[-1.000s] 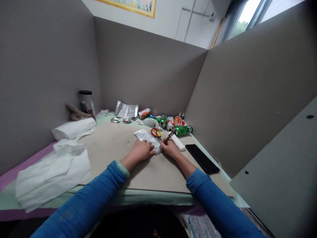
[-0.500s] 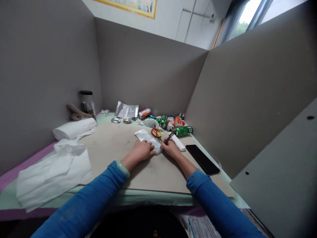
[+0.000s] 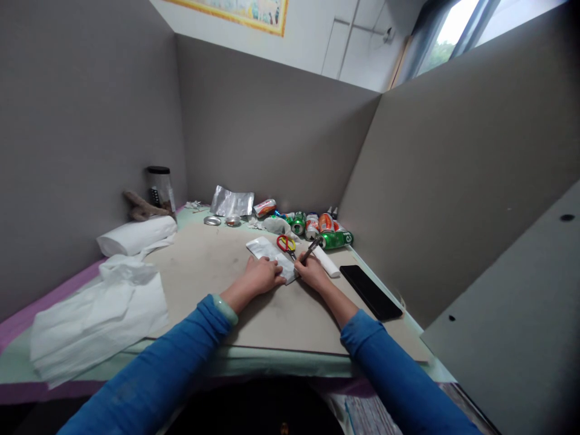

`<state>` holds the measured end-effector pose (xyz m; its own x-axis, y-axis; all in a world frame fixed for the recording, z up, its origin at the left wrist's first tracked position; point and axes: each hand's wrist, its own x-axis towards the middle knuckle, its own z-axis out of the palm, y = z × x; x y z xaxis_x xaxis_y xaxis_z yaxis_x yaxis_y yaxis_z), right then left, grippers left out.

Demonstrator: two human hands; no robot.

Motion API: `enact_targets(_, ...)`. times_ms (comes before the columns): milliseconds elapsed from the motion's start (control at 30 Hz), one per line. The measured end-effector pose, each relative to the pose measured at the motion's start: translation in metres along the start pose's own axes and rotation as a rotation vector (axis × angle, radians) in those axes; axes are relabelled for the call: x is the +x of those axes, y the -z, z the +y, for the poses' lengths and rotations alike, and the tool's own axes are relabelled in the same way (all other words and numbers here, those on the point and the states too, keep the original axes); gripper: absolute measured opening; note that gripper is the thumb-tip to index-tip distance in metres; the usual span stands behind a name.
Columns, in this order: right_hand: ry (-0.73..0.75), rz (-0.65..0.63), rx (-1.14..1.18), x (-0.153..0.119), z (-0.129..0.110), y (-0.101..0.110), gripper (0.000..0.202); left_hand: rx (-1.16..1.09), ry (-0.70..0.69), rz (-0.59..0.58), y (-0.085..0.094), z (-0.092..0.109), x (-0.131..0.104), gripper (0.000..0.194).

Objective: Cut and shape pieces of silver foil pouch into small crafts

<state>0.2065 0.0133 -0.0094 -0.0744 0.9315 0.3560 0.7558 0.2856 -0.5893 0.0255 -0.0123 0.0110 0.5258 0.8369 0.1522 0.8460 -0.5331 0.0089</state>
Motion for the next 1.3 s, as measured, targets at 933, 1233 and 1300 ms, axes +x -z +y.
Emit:
enact_targets(933,-0.018,0.035,0.525,0.005,0.014,0.003,0.027,-0.107,-0.093,-0.036,-0.004,-0.017,0.001,0.026)
enact_targets(1233,0.232,-0.091,0.099,-0.006,0.003,0.003,0.027,-0.150,-0.065,-0.093,0.004,-0.029,0.001,0.037)
enact_targets(1300,0.279,-0.098,0.015,-0.009,-0.002,0.003,0.026,-0.143,-0.024,-0.082,0.004,-0.033,0.000,0.038)
